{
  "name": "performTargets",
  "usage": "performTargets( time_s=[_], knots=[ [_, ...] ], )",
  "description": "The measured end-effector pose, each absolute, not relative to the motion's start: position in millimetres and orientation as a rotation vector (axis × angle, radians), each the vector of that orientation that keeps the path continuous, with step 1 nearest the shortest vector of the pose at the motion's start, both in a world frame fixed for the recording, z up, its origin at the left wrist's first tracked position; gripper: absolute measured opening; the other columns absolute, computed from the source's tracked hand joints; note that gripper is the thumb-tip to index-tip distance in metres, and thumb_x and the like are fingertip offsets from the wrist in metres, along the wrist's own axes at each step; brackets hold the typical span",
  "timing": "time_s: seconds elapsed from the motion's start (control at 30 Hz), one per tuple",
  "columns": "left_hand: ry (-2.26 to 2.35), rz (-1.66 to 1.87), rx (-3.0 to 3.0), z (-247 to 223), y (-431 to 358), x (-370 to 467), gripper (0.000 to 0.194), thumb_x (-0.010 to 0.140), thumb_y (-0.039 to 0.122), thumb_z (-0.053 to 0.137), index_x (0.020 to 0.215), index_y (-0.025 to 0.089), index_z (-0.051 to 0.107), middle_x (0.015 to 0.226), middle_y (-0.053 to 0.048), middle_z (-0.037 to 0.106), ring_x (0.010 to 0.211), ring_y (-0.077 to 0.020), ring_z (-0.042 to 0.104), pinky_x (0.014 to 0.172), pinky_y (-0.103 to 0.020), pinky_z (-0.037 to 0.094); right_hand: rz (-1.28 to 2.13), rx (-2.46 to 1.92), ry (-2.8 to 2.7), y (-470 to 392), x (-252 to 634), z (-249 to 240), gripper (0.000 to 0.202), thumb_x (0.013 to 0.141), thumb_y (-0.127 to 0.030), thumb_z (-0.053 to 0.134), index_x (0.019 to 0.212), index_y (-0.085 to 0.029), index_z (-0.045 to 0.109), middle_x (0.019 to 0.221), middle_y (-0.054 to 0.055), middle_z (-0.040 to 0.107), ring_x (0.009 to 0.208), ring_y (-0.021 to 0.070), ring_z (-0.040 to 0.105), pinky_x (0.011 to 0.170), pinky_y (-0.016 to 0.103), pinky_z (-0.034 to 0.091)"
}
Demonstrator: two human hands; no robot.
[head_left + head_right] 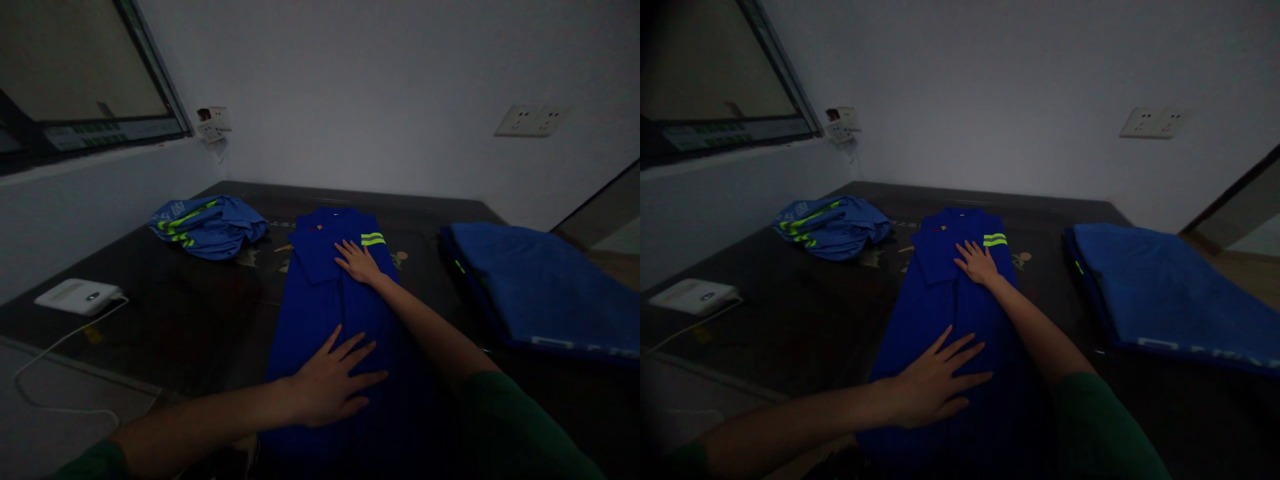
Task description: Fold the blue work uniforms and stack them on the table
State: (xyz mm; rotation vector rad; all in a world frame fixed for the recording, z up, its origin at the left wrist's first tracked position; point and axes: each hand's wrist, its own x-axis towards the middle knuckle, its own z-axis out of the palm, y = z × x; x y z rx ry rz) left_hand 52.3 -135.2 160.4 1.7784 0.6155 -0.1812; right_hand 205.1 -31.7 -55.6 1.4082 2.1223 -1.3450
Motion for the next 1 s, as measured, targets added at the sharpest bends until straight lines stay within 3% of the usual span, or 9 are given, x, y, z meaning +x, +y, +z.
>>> performTargets(
  time_s=[0.1,0.23,0.37,0.43,0.53,0.67,0.83,1.0],
  knots=[
    [0.614,-0.165,1.720,179.0,-135.3,50.2,0.053,0.096,0.047,0.040,0.145,0.030,0.033,0.156,-0.011,0.024,0.145,-0.0312,0.014,0.113,-0.064,0.011,-1.407,1.546,2.164,-29.4,207.5,-55.9,0.065,0.093,-0.057,0.039,0.149,-0.026,0.029,0.156,0.010,0.024,0.144,0.0308,0.016,0.112,0.060,0.019],
    [0.712,-0.098,1.664,189.9,-125.9,40.7,0.052,0.094,0.040,0.049,0.143,0.029,0.037,0.152,-0.008,0.034,0.142,-0.0266,0.026,0.115,-0.056,0.021,-1.524,1.903,2.164,-20.2,216.1,-60.4,0.056,0.093,-0.042,0.048,0.144,-0.019,0.040,0.146,0.015,0.043,0.135,0.0269,0.038,0.110,0.047,0.032],
    [1.081,0.013,1.678,139.0,-91.8,26.1,0.039,0.093,0.020,0.045,0.132,0.023,0.051,0.137,-0.007,0.052,0.127,-0.0192,0.048,0.110,-0.040,0.038,-1.552,2.012,2.118,-10.6,224.9,-64.5,0.033,0.089,-0.020,0.050,0.120,-0.015,0.062,0.120,0.013,0.064,0.114,0.0248,0.057,0.100,0.041,0.043],
    [1.256,0.027,1.693,94.6,-71.4,20.6,0.040,0.089,0.013,0.044,0.127,0.019,0.055,0.131,-0.008,0.056,0.124,-0.0194,0.050,0.108,-0.037,0.040,-1.621,1.851,2.182,-9.2,227.4,-64.4,0.025,0.087,-0.015,0.053,0.107,-0.016,0.068,0.110,0.011,0.068,0.106,0.0238,0.060,0.097,0.040,0.044],
    [1.341,0.017,1.723,29.0,-47.8,20.7,0.046,0.084,0.004,0.040,0.126,0.015,0.056,0.131,-0.009,0.057,0.125,-0.0193,0.049,0.110,-0.036,0.038,-1.679,1.517,2.326,-11.5,230.6,-61.4,0.017,0.085,-0.017,0.059,0.097,-0.019,0.071,0.104,0.008,0.069,0.102,0.0233,0.060,0.097,0.041,0.043],
    [1.279,-0.065,1.765,-25.8,-34.8,35.1,0.047,0.087,0.007,0.038,0.131,0.012,0.052,0.139,-0.013,0.051,0.131,-0.0208,0.045,0.111,-0.039,0.036,-1.624,1.390,2.384,-14.4,239.9,-56.4,0.016,0.081,-0.018,0.065,0.096,-0.019,0.069,0.105,0.010,0.065,0.101,0.0237,0.057,0.096,0.042,0.041],
    [1.145,-0.074,1.823,-45.1,-30.1,49.2,0.046,0.088,0.012,0.041,0.134,0.013,0.050,0.139,-0.012,0.052,0.129,-0.0204,0.047,0.109,-0.037,0.037,-1.799,1.407,2.350,-7.7,257.3,-53.5,0.014,0.084,-0.015,0.058,0.097,-0.017,0.062,0.100,0.008,0.064,0.095,0.0204,0.058,0.089,0.036,0.044],
    [1.050,-0.136,1.860,-38.8,-30.1,44.4,0.035,0.094,0.022,0.040,0.121,0.013,0.060,0.134,-0.012,0.055,0.127,-0.0230,0.047,0.108,-0.041,0.036,-1.906,1.306,2.289,-3.0,258.1,-55.8,0.013,0.088,-0.018,0.049,0.097,-0.019,0.059,0.099,0.007,0.064,0.093,0.0196,0.058,0.087,0.034,0.045]
  ],
)
